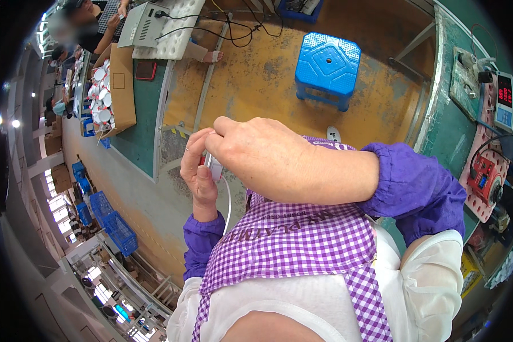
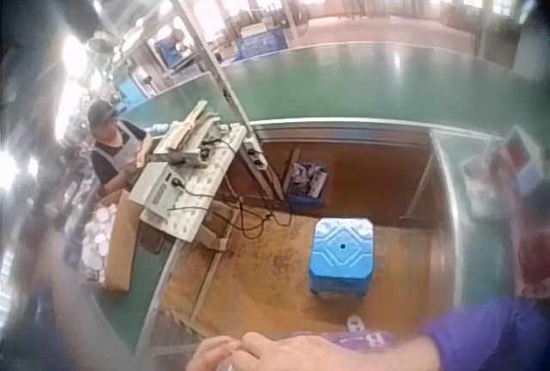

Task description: Assembling electronic lighting components and packing them into boxes.

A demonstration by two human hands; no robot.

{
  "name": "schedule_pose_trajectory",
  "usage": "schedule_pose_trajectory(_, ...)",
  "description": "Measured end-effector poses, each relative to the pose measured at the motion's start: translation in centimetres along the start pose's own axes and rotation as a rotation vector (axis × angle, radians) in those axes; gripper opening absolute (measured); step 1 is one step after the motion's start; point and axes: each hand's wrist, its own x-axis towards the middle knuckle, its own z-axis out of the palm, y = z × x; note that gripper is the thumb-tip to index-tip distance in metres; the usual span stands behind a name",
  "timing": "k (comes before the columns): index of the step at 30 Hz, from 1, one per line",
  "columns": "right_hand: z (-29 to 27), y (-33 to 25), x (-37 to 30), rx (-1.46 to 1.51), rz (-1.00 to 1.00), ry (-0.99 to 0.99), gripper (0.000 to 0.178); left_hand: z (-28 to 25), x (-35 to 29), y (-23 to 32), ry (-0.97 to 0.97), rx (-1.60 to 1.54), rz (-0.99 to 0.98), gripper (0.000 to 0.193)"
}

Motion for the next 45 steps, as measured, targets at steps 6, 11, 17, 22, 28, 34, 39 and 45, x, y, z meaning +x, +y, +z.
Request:
schedule_pose_trajectory(6, -0.8, 0.0, 2.6, 0.02, -0.097, -0.326, 0.028, -1.5, -0.3, -0.2, -0.055, 0.204, 0.048, 0.046)
schedule_pose_trajectory(11, -2.0, 0.6, 4.2, 0.081, -0.319, -0.362, 0.021, -2.6, -1.6, 0.3, 0.031, 0.161, -0.056, 0.05)
schedule_pose_trajectory(17, -0.6, 0.4, 3.8, 0.241, -0.243, -0.071, 0.01, -4.2, -2.6, 2.1, 0.198, -0.13, -0.195, 0.064)
schedule_pose_trajectory(22, 1.3, -0.7, 3.8, 0.358, -0.172, -0.041, 0.008, -4.4, -3.2, 3.2, 0.186, 0.028, -0.177, 0.066)
schedule_pose_trajectory(28, 2.2, -1.7, 4.6, 0.269, -0.195, -0.085, 0.02, -5.2, -4.1, 3.1, 0.204, 0.126, -0.137, 0.065)
schedule_pose_trajectory(34, 2.3, -2.5, 5.1, 0.132, -0.215, -0.18, 0.037, -5.4, -4.8, 3.2, 0.217, 0.145, -0.125, 0.064)
schedule_pose_trajectory(39, 2.2, -2.6, 5.4, 0.093, -0.227, -0.215, 0.038, -5.8, -4.8, 3.0, 0.207, 0.169, -0.111, 0.063)
schedule_pose_trajectory(45, 2.4, -2.7, 6.0, 0.043, -0.223, -0.221, 0.032, -6.6, -3.9, 3.7, 0.139, 0.415, -0.006, 0.062)
